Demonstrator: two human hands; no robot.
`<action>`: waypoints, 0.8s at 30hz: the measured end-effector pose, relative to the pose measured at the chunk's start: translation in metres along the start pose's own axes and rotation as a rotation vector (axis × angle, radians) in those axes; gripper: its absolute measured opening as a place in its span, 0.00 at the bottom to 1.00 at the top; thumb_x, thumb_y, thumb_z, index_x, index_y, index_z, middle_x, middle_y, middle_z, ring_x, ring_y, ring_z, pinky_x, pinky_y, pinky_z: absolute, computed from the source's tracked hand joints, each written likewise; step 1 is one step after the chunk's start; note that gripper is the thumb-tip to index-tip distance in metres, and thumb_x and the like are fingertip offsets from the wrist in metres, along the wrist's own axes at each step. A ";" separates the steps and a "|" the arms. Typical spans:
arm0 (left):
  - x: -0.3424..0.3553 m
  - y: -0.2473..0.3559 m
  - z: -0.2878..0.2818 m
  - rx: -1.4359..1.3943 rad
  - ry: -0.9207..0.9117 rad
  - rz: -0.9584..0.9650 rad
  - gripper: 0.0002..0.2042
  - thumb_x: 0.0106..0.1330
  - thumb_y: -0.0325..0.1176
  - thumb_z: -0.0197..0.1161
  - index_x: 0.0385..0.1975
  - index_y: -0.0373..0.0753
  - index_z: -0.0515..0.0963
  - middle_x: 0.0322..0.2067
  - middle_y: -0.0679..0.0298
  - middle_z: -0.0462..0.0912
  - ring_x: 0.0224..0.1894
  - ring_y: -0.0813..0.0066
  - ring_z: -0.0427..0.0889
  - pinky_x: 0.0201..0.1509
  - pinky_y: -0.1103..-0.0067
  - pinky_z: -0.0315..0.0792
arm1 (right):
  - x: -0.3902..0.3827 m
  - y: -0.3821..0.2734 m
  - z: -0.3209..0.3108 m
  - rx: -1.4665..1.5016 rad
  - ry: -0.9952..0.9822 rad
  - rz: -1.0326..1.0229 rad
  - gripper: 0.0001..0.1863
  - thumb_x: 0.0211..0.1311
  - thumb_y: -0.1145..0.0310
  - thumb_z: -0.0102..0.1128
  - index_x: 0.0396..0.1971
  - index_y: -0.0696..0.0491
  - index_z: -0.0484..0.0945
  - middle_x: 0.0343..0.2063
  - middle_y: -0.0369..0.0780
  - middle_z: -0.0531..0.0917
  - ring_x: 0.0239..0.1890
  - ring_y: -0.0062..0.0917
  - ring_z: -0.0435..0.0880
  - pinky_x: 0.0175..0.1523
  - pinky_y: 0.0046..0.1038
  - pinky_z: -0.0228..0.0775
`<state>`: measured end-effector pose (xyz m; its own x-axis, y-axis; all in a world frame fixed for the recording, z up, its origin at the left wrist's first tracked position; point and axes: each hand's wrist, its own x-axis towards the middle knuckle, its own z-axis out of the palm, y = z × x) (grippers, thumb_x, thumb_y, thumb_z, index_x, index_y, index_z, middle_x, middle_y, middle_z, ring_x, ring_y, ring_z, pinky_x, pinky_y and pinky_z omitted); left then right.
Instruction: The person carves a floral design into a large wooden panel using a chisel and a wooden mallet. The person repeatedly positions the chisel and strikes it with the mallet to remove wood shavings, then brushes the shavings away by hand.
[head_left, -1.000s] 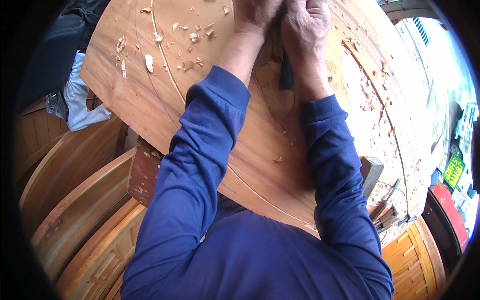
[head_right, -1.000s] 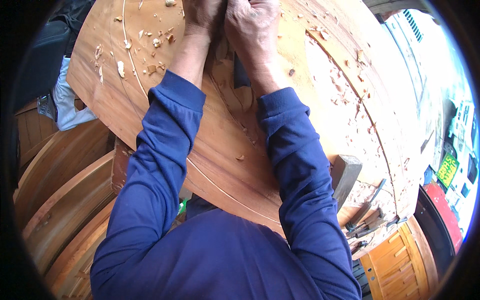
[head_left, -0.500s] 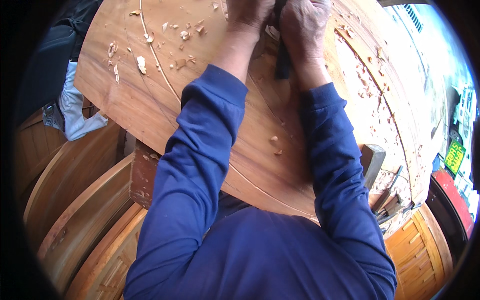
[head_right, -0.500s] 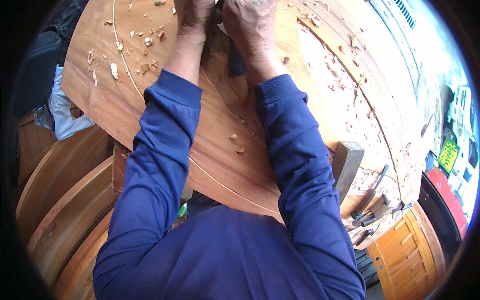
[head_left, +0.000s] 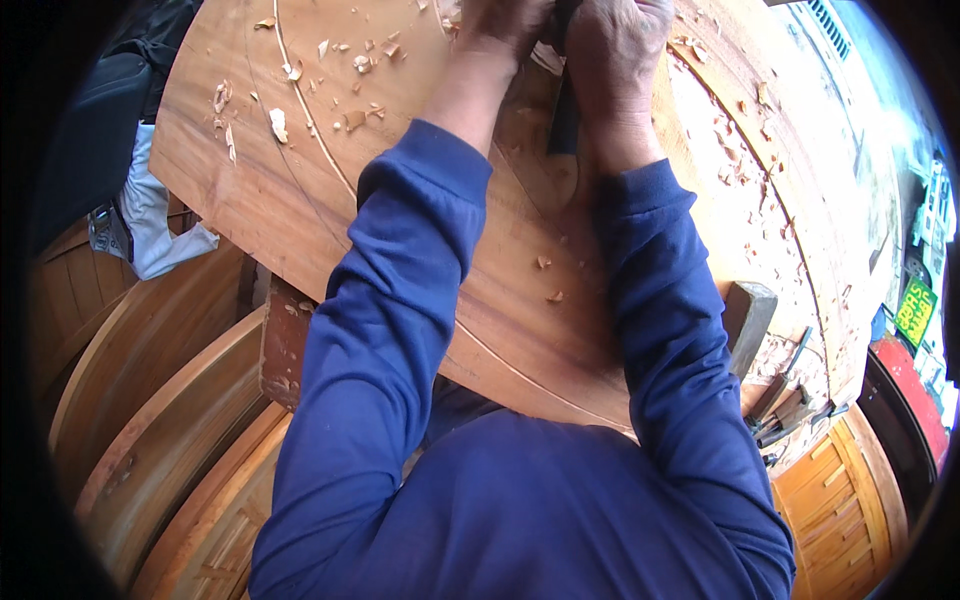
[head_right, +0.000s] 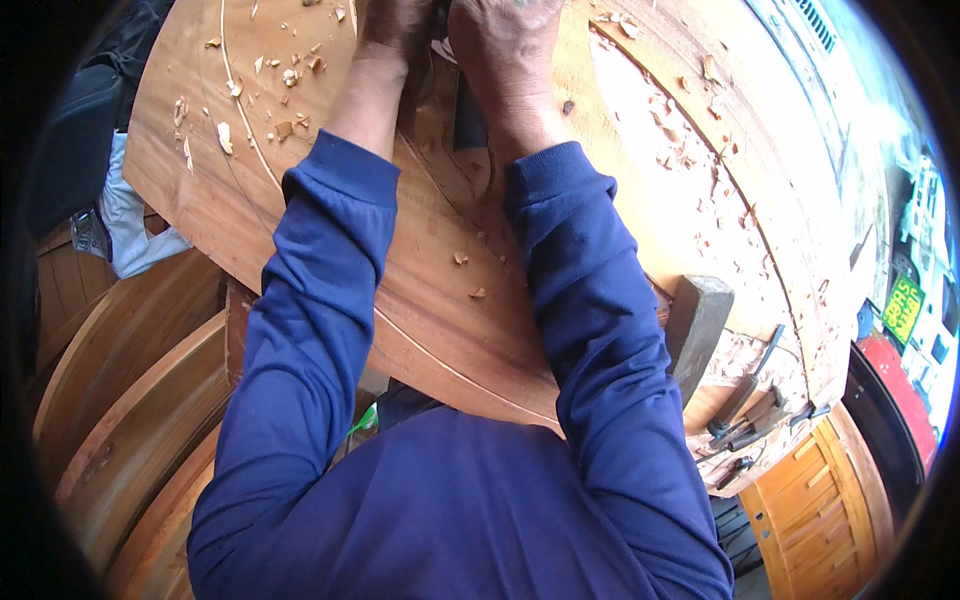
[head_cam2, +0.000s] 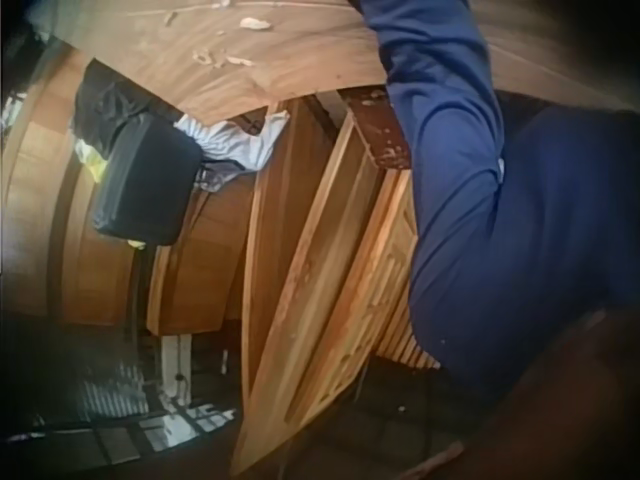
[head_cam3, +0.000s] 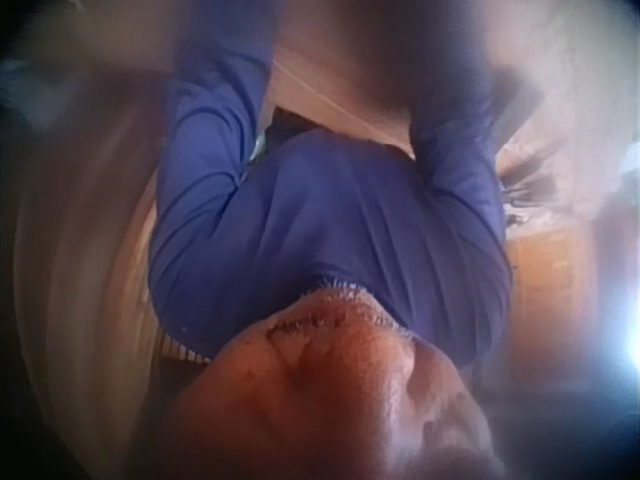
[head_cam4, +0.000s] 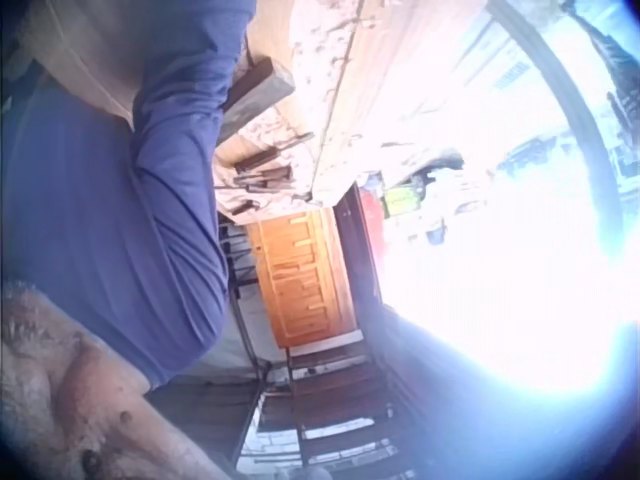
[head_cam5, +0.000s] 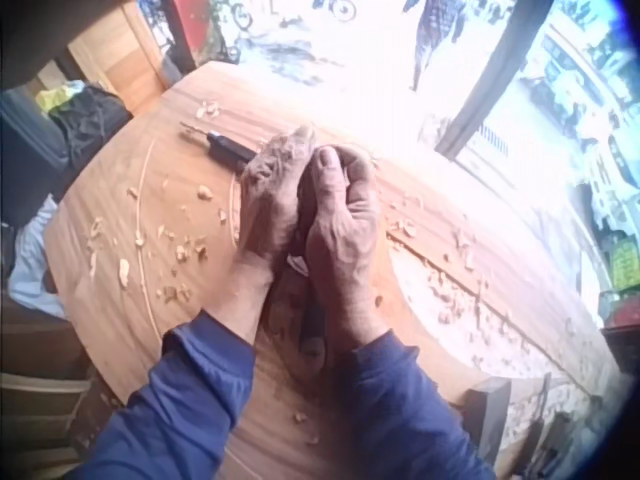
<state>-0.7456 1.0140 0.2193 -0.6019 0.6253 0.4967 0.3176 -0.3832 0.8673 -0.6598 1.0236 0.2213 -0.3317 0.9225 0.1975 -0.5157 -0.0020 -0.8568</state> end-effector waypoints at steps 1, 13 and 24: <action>0.000 -0.001 0.002 -0.084 -0.003 -0.043 0.15 0.80 0.37 0.56 0.36 0.32 0.81 0.32 0.57 0.85 0.37 0.69 0.84 0.42 0.71 0.76 | 0.001 0.003 -0.001 0.016 -0.022 -0.023 0.12 0.85 0.65 0.51 0.53 0.57 0.78 0.43 0.35 0.84 0.45 0.16 0.80 0.53 0.20 0.75; -0.003 -0.006 0.015 -0.151 -0.032 -0.028 0.14 0.81 0.35 0.56 0.38 0.31 0.82 0.32 0.59 0.85 0.36 0.72 0.83 0.41 0.73 0.76 | -0.003 -0.004 -0.005 0.000 0.031 -0.016 0.12 0.85 0.64 0.53 0.54 0.57 0.78 0.44 0.36 0.84 0.45 0.16 0.80 0.52 0.19 0.75; -0.003 -0.011 0.005 -0.055 -0.178 -0.192 0.15 0.79 0.35 0.58 0.29 0.35 0.82 0.22 0.67 0.80 0.28 0.82 0.76 0.32 0.75 0.72 | -0.018 0.003 -0.012 -0.084 0.067 -0.083 0.10 0.85 0.67 0.51 0.52 0.55 0.78 0.43 0.34 0.83 0.45 0.14 0.78 0.53 0.17 0.73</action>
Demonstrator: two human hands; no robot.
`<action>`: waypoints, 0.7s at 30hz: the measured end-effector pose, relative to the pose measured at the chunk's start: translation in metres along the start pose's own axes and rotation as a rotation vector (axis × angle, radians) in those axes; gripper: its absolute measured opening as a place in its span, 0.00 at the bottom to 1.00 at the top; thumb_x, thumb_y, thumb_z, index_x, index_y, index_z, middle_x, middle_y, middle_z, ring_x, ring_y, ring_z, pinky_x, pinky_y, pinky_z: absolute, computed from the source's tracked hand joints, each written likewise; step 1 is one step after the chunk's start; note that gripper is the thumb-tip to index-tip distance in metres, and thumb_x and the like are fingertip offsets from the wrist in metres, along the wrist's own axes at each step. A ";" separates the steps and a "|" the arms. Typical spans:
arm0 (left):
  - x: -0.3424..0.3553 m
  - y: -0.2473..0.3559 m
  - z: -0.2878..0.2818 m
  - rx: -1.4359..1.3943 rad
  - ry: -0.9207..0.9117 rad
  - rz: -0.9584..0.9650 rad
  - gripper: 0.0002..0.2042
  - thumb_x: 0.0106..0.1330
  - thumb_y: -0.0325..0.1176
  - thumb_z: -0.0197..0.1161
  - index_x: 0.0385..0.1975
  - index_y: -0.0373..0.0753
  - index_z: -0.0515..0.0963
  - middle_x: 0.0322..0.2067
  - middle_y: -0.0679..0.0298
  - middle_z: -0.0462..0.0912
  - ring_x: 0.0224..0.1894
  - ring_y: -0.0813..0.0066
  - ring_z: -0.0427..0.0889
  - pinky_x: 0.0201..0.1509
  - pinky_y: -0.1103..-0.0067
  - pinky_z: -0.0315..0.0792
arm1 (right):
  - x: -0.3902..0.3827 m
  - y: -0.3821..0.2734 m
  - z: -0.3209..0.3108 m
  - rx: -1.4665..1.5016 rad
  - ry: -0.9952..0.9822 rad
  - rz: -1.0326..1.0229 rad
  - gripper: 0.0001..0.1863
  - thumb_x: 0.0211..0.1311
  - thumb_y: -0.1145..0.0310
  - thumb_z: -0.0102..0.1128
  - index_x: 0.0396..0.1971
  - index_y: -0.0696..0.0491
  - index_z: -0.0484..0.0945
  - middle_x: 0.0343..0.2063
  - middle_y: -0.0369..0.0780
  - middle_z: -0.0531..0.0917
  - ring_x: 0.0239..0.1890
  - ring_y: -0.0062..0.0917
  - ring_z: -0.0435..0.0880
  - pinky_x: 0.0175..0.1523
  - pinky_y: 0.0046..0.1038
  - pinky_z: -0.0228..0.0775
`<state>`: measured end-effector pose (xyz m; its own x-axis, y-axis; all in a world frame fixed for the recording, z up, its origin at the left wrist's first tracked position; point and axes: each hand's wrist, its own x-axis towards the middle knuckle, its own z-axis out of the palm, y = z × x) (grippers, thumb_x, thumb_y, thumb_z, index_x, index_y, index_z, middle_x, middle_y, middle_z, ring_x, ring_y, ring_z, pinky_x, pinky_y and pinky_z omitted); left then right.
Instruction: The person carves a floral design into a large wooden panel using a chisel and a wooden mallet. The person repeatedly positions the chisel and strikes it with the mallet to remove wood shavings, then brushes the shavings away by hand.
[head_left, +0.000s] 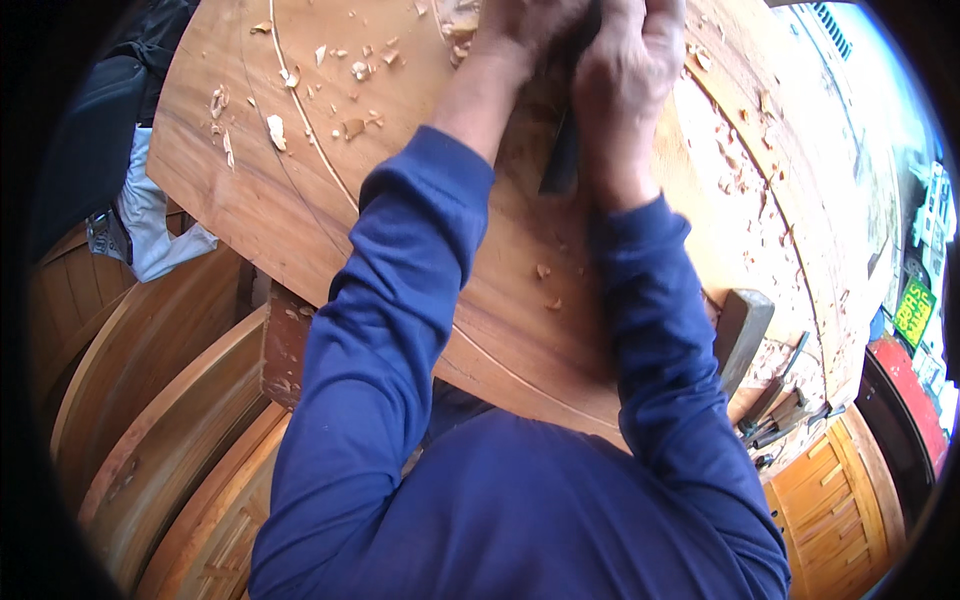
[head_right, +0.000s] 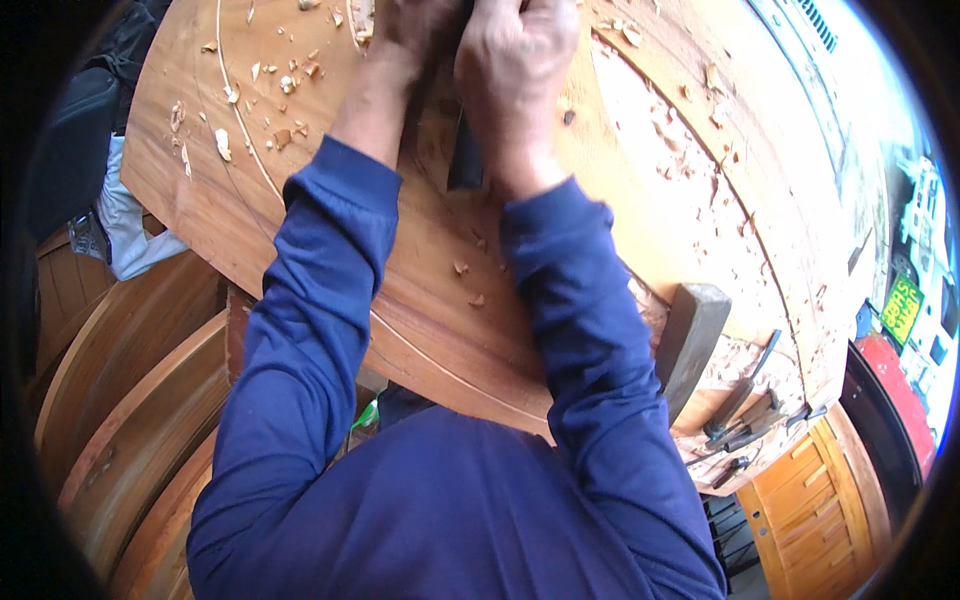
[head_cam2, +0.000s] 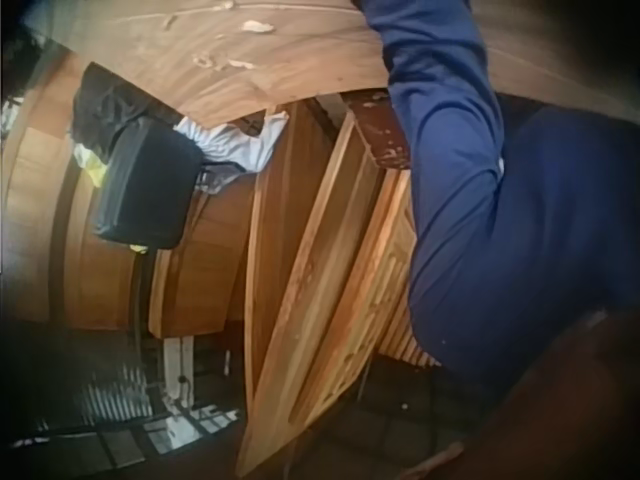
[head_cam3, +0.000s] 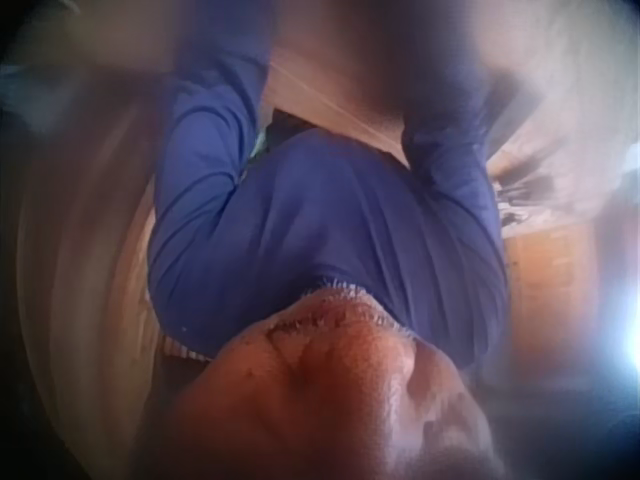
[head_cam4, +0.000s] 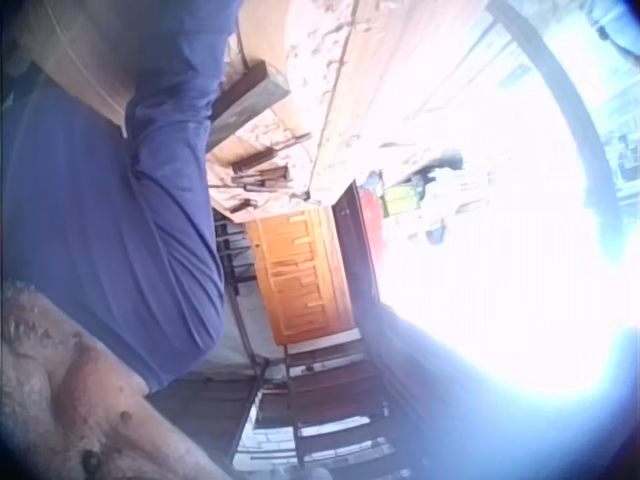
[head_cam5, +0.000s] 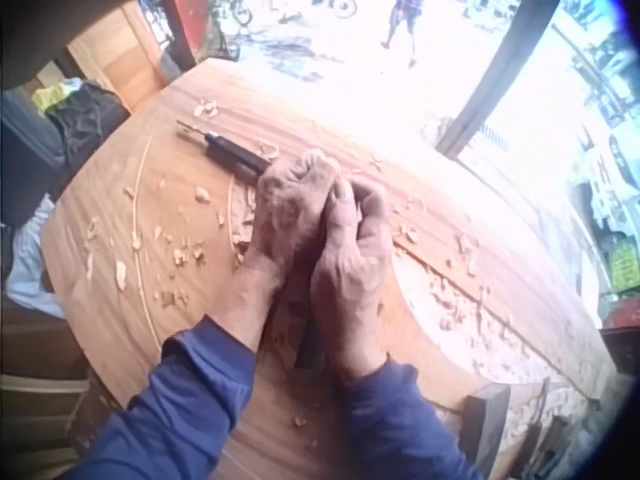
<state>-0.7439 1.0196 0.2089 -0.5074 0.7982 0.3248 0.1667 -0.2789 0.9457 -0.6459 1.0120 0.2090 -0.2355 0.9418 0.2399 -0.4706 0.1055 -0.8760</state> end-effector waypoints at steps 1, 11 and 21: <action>-0.002 0.000 0.000 0.032 -0.034 -0.029 0.15 0.79 0.35 0.58 0.29 0.35 0.82 0.22 0.67 0.80 0.28 0.82 0.76 0.32 0.76 0.71 | -0.002 0.002 -0.001 -0.057 0.029 -0.031 0.10 0.85 0.67 0.51 0.51 0.55 0.78 0.43 0.34 0.82 0.45 0.14 0.78 0.53 0.17 0.72; 0.000 0.014 0.016 -0.139 0.062 -0.013 0.15 0.81 0.38 0.61 0.38 0.32 0.86 0.28 0.66 0.86 0.32 0.83 0.80 0.36 0.79 0.75 | 0.021 -0.007 -0.003 -0.004 0.038 -0.026 0.10 0.85 0.67 0.52 0.50 0.58 0.78 0.40 0.35 0.84 0.41 0.15 0.79 0.48 0.19 0.74; 0.000 0.008 0.008 -0.018 0.000 0.006 0.13 0.78 0.36 0.60 0.37 0.32 0.85 0.29 0.64 0.88 0.33 0.80 0.82 0.36 0.77 0.76 | 0.007 -0.010 0.000 -0.068 0.013 -0.060 0.11 0.85 0.67 0.50 0.52 0.58 0.78 0.44 0.37 0.83 0.47 0.18 0.79 0.55 0.20 0.73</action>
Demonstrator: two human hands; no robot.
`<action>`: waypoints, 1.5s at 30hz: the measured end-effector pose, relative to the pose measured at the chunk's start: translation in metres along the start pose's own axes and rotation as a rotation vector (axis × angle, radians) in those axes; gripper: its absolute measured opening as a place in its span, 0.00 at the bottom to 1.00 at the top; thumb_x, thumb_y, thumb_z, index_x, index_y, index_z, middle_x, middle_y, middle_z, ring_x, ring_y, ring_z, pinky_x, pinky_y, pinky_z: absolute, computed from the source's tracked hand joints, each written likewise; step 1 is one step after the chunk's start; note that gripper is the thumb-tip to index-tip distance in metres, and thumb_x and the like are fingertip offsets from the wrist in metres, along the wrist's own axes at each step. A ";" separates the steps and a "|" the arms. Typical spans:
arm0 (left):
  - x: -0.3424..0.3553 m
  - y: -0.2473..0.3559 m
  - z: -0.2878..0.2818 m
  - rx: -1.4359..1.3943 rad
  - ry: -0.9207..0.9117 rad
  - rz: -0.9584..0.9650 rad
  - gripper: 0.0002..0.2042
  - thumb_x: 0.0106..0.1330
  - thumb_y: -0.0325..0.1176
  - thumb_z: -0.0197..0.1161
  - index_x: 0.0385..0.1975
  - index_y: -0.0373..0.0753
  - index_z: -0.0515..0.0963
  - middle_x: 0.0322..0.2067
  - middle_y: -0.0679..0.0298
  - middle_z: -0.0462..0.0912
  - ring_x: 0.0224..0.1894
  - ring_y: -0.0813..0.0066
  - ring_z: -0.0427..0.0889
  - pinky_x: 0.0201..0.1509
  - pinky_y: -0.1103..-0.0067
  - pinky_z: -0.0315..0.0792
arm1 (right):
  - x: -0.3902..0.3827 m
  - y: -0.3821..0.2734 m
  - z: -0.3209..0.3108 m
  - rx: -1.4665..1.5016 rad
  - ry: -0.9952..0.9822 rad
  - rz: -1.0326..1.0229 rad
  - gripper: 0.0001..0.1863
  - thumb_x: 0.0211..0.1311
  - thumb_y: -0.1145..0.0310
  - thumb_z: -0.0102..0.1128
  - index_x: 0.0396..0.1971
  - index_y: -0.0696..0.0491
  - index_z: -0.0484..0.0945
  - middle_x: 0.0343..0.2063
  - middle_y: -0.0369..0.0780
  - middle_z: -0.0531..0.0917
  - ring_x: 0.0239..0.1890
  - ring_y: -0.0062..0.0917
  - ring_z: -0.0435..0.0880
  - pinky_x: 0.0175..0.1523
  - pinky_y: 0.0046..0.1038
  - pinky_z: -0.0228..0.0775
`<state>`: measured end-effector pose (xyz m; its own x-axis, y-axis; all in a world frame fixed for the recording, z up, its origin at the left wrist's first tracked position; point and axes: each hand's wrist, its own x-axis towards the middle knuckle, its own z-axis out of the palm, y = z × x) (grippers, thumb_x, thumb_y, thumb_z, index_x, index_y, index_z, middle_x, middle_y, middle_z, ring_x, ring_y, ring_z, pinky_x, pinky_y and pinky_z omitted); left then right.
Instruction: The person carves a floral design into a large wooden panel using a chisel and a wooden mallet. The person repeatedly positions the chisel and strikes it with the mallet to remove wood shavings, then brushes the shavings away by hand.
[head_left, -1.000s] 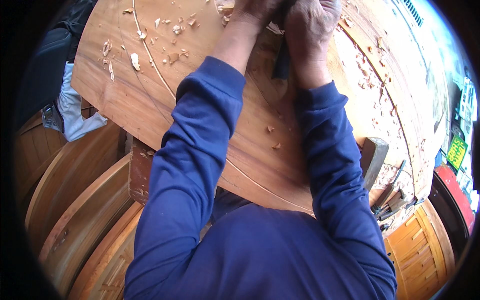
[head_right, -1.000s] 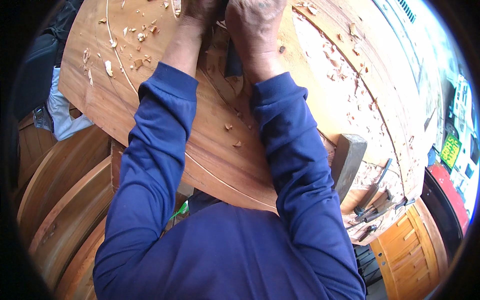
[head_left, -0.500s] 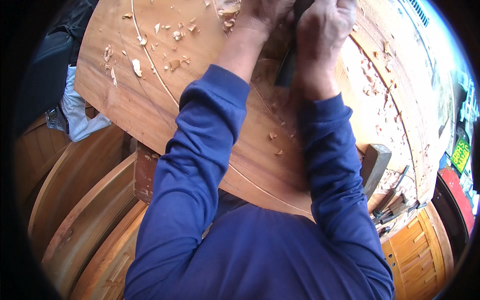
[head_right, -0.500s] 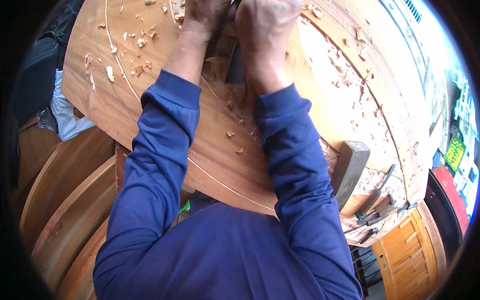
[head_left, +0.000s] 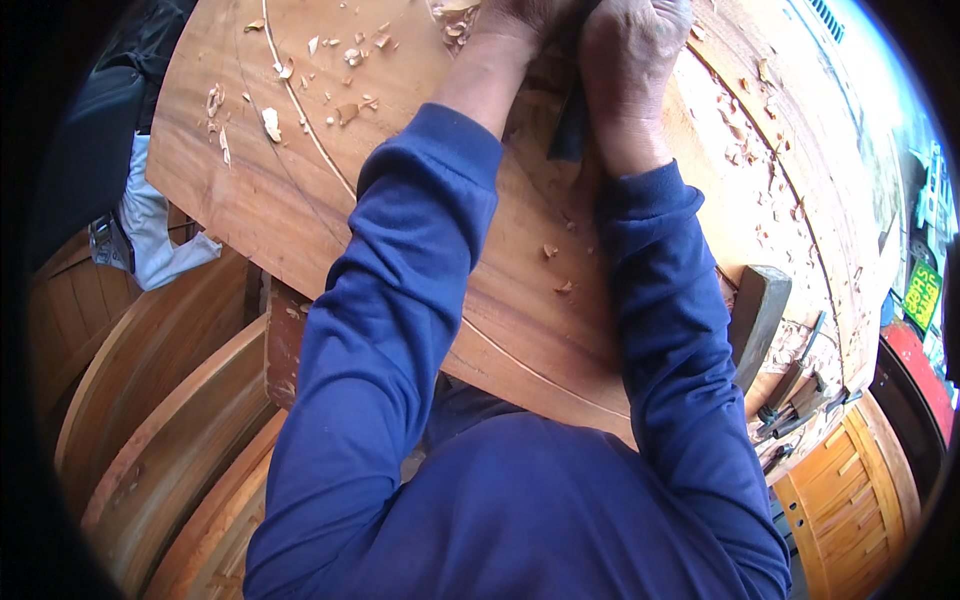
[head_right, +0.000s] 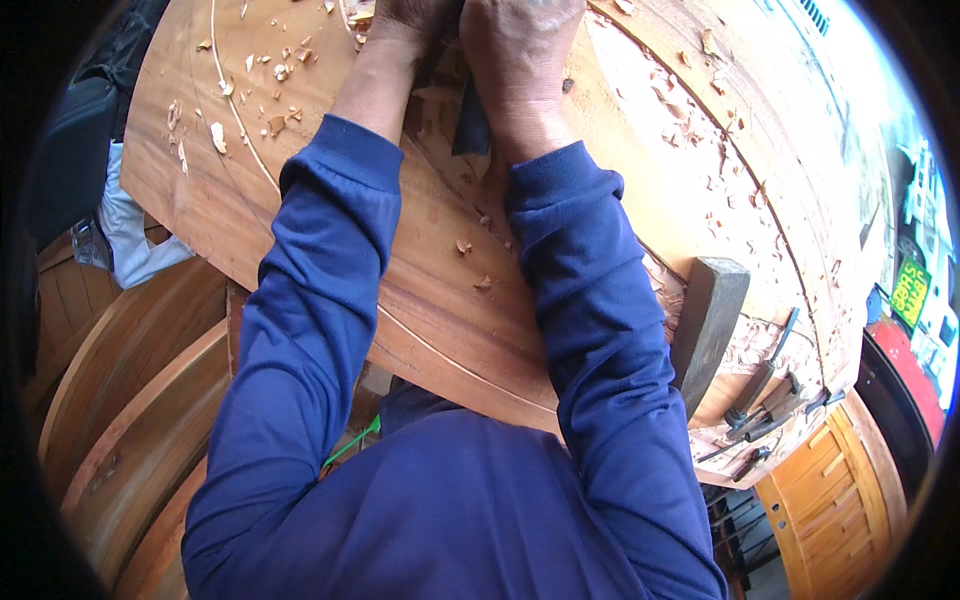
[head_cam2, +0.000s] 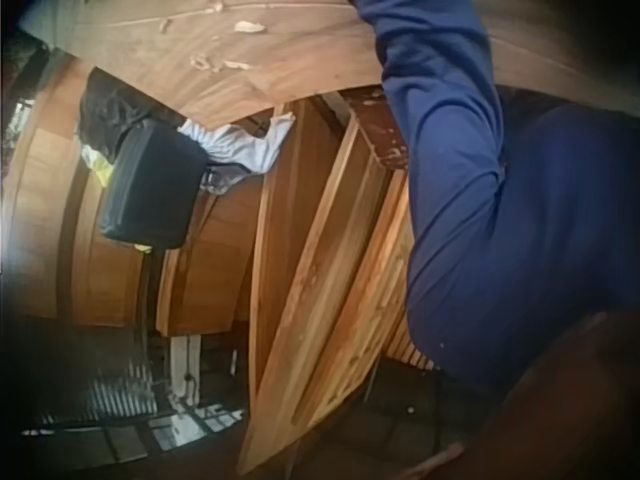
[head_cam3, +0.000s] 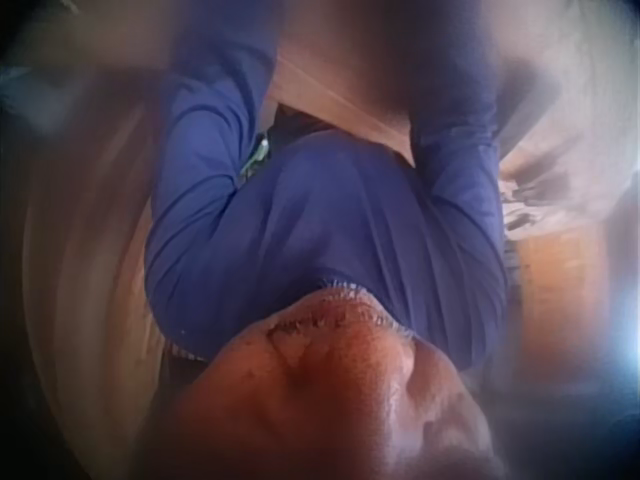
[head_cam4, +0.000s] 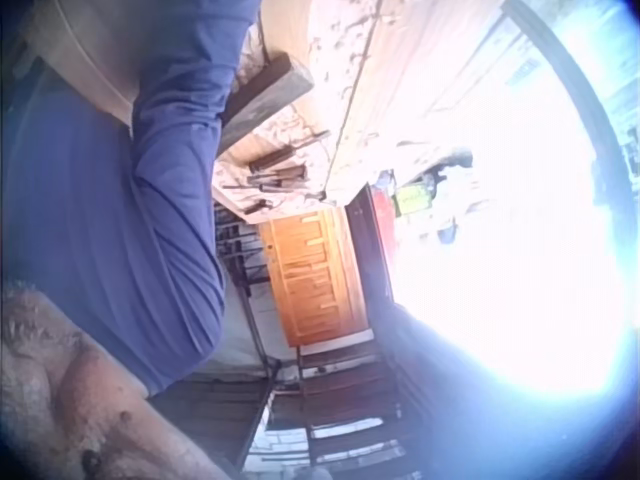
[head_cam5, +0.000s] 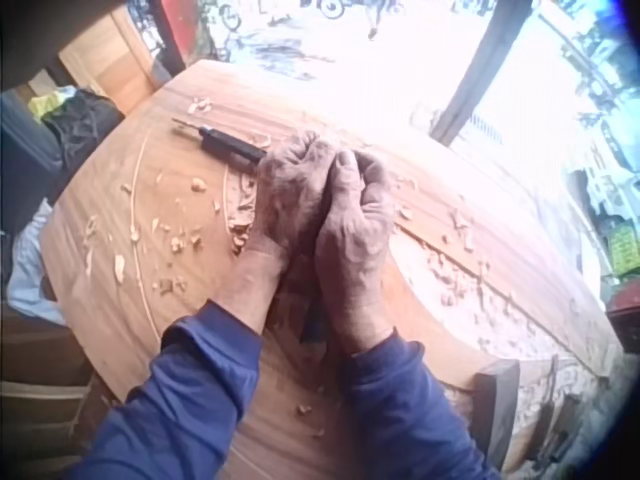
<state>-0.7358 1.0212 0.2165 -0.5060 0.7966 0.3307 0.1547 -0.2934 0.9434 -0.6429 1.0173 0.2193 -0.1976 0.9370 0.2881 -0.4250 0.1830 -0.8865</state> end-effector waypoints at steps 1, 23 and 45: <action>0.002 0.000 0.001 0.000 0.001 0.004 0.13 0.78 0.36 0.60 0.37 0.32 0.85 0.29 0.64 0.88 0.33 0.80 0.82 0.36 0.77 0.76 | 0.000 -0.001 0.000 -0.061 0.005 0.002 0.11 0.85 0.67 0.49 0.52 0.58 0.78 0.44 0.37 0.83 0.47 0.18 0.79 0.55 0.21 0.73; -0.007 0.007 0.010 0.094 -0.123 0.111 0.16 0.81 0.40 0.58 0.37 0.32 0.82 0.28 0.51 0.85 0.27 0.67 0.86 0.31 0.71 0.77 | 0.004 -0.027 -0.039 0.104 -0.025 0.081 0.16 0.87 0.57 0.43 0.53 0.54 0.73 0.37 0.39 0.80 0.27 0.19 0.77 0.33 0.22 0.72; -0.005 0.029 -0.036 -0.509 0.179 -0.351 0.32 0.82 0.63 0.39 0.52 0.36 0.76 0.36 0.44 0.89 0.33 0.57 0.91 0.35 0.70 0.86 | 0.026 -0.040 -0.061 -0.013 0.266 0.211 0.23 0.85 0.54 0.49 0.67 0.54 0.70 0.28 0.36 0.77 0.16 0.17 0.72 0.20 0.18 0.67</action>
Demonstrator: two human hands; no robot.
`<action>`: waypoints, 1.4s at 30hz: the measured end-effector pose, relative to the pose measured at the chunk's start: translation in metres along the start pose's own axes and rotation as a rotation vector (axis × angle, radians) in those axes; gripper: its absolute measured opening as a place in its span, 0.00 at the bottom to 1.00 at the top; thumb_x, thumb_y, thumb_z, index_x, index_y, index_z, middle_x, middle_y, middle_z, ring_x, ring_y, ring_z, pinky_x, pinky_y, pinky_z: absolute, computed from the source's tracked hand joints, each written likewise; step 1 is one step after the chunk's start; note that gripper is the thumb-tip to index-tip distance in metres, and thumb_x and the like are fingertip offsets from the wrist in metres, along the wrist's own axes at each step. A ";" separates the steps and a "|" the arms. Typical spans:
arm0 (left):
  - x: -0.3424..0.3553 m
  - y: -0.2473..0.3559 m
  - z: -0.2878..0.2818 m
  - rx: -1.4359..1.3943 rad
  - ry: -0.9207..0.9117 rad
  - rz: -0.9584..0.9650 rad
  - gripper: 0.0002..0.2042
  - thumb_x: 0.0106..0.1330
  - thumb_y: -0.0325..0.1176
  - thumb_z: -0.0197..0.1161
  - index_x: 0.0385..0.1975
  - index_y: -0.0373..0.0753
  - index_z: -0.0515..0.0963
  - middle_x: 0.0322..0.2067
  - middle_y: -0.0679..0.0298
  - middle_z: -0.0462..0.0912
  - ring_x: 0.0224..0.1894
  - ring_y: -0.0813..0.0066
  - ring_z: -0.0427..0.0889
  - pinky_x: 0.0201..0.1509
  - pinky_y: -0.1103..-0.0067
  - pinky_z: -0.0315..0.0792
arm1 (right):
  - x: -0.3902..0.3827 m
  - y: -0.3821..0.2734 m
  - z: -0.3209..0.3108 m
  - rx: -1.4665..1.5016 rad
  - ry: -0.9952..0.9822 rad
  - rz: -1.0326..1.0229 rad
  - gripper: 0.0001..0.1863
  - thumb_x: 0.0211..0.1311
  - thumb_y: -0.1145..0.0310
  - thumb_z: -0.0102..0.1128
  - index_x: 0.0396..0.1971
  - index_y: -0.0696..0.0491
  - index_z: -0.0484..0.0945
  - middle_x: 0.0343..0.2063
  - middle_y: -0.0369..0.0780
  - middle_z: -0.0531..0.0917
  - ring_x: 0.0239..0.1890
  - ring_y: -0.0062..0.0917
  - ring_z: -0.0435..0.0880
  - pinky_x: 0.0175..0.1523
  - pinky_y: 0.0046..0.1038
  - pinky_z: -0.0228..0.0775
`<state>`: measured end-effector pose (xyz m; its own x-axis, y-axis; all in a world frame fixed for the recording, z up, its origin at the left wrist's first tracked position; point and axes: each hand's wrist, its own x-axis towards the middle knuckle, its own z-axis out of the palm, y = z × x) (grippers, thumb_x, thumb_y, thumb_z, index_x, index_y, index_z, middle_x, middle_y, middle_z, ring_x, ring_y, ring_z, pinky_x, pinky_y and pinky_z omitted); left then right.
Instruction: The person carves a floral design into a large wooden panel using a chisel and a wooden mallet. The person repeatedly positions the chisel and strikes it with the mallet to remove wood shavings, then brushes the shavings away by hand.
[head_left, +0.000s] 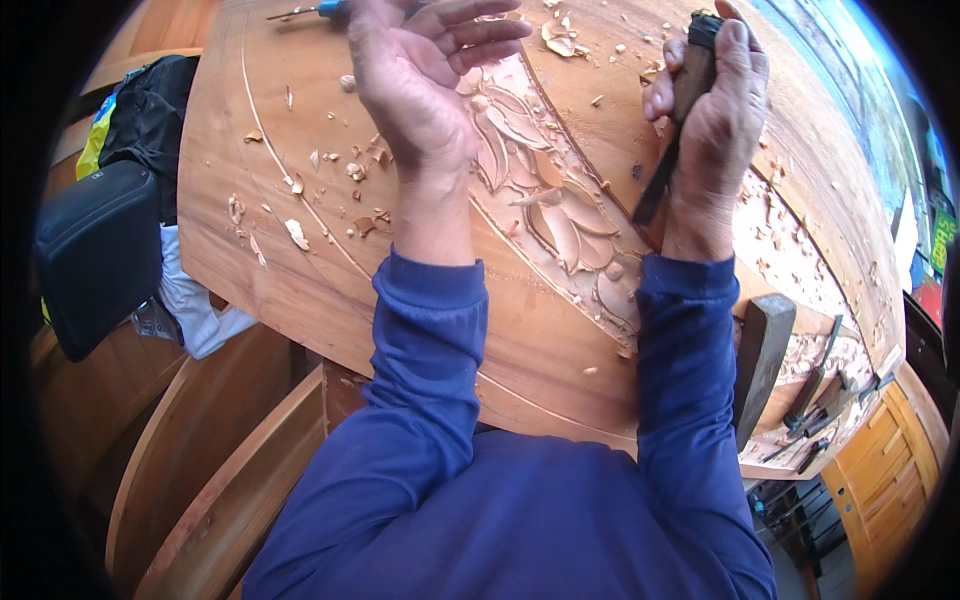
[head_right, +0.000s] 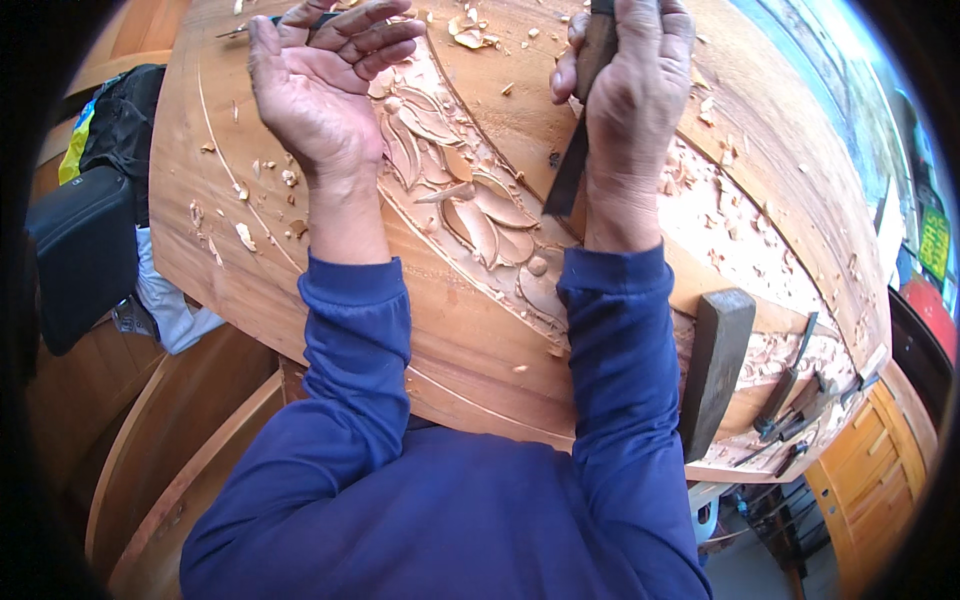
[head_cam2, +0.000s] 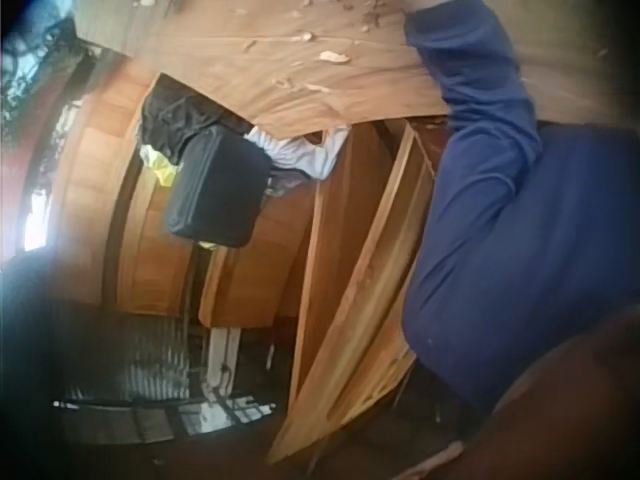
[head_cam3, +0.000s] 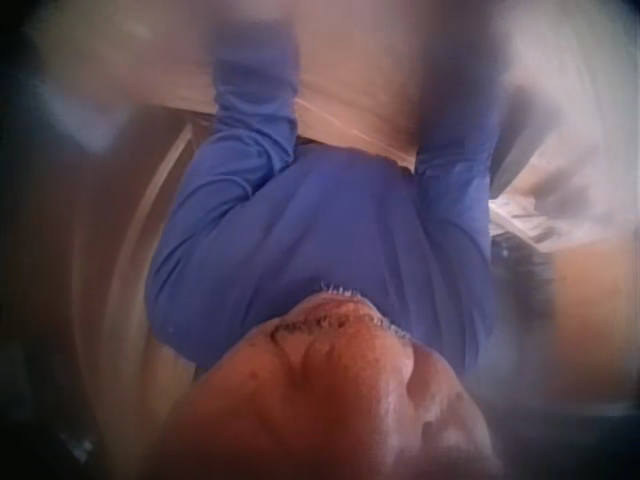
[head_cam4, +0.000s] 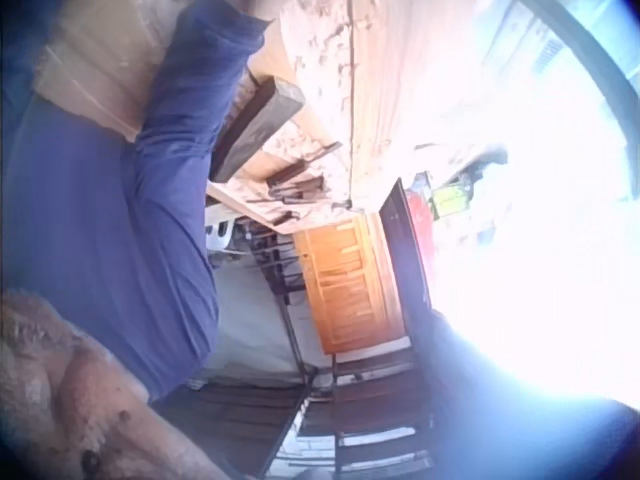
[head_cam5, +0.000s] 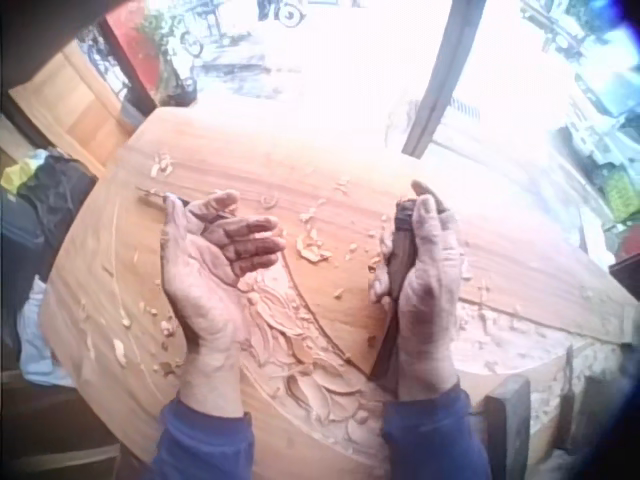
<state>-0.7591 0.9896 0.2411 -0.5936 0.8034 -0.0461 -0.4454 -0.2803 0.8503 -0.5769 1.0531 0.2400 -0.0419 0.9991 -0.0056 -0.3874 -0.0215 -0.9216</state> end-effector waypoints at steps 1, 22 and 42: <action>0.002 -0.002 0.002 0.001 0.011 0.003 0.32 0.82 0.63 0.40 0.52 0.36 0.76 0.36 0.44 0.89 0.33 0.58 0.91 0.35 0.71 0.86 | 0.006 0.007 -0.013 0.058 -0.065 -0.079 0.23 0.85 0.53 0.49 0.66 0.55 0.68 0.31 0.39 0.78 0.17 0.18 0.74 0.22 0.20 0.69; -0.207 0.031 -0.055 1.295 -0.859 0.645 0.12 0.69 0.37 0.70 0.43 0.36 0.87 0.57 0.53 0.87 0.67 0.49 0.81 0.75 0.56 0.71 | -0.287 -0.123 -0.102 -0.931 -0.087 0.448 0.33 0.68 0.75 0.62 0.74 0.55 0.69 0.41 0.43 0.89 0.31 0.20 0.84 0.39 0.27 0.81; -0.176 -0.013 0.003 0.609 -1.223 0.326 0.16 0.69 0.41 0.57 0.19 0.43 0.72 0.18 0.57 0.71 0.25 0.54 0.74 0.33 0.61 0.69 | -0.295 -0.105 -0.033 -0.546 -0.003 0.553 0.22 0.78 0.77 0.56 0.68 0.63 0.74 0.30 0.40 0.86 0.29 0.14 0.79 0.34 0.22 0.73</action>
<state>-0.6471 0.8530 0.2399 0.4787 0.7785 0.4060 0.1407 -0.5245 0.8397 -0.4936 0.7620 0.3257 -0.0996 0.8482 -0.5202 0.1987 -0.4953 -0.8457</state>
